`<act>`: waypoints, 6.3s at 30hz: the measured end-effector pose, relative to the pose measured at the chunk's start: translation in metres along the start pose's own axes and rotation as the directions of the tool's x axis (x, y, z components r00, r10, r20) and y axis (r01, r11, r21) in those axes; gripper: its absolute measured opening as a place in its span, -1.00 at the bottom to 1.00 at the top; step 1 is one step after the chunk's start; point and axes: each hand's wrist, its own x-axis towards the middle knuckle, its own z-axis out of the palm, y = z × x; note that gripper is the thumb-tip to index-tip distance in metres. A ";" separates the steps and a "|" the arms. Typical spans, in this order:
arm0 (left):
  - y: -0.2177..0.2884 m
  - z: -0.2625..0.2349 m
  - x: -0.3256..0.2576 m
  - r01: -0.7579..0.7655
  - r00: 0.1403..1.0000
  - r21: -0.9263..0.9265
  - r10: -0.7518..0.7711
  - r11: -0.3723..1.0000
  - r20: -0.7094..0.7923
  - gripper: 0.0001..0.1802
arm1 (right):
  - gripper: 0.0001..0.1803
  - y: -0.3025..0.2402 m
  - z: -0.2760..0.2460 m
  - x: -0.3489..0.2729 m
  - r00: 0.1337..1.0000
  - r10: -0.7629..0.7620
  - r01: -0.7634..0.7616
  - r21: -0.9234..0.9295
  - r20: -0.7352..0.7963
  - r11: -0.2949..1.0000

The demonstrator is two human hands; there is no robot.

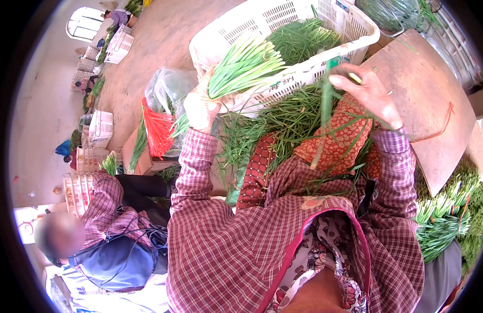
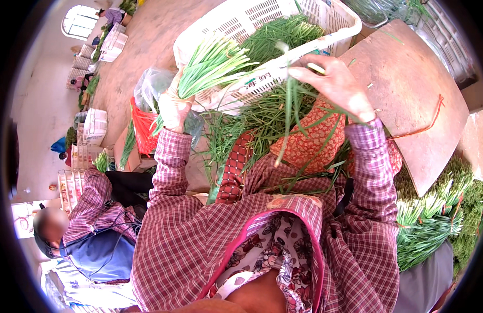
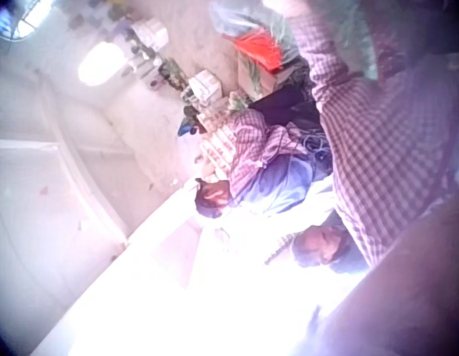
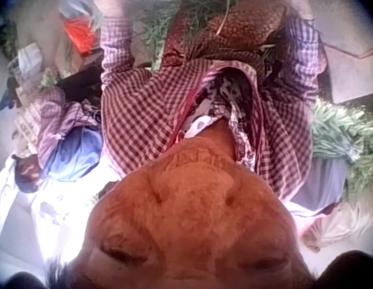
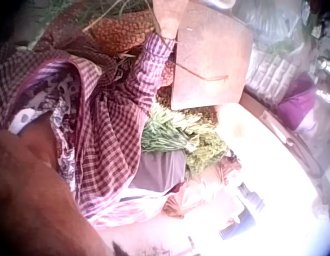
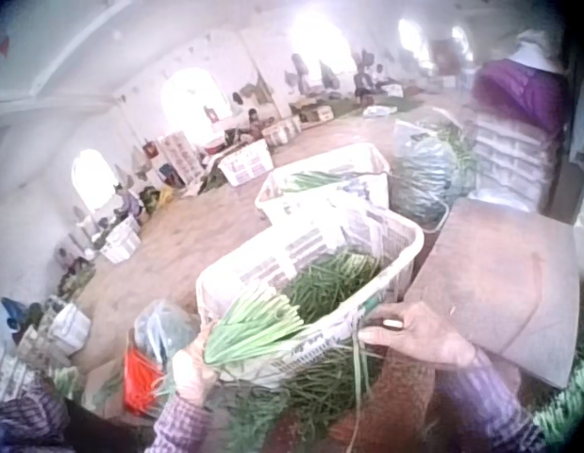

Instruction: The person aligns handfuls of green chives, secures them with a red string by wrapping it twice and tying a knot, and places the finished bunch into a pile.

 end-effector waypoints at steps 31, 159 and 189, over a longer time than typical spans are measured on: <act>0.055 0.017 -0.041 0.746 0.662 -0.557 -0.313 0.365 0.681 -0.56 | -0.71 -0.007 0.033 0.023 0.957 -0.005 0.019 0.047 -0.289 0.999; -0.016 0.104 -0.071 0.671 0.632 -0.714 0.659 -0.201 0.409 -0.20 | -0.84 -0.037 0.101 0.029 0.927 -0.371 0.373 -0.216 0.048 0.902; -0.026 0.116 -0.089 0.637 0.771 -0.703 0.228 -0.316 0.595 0.16 | -0.63 0.026 0.065 0.044 0.999 -0.018 0.043 -0.731 0.042 0.681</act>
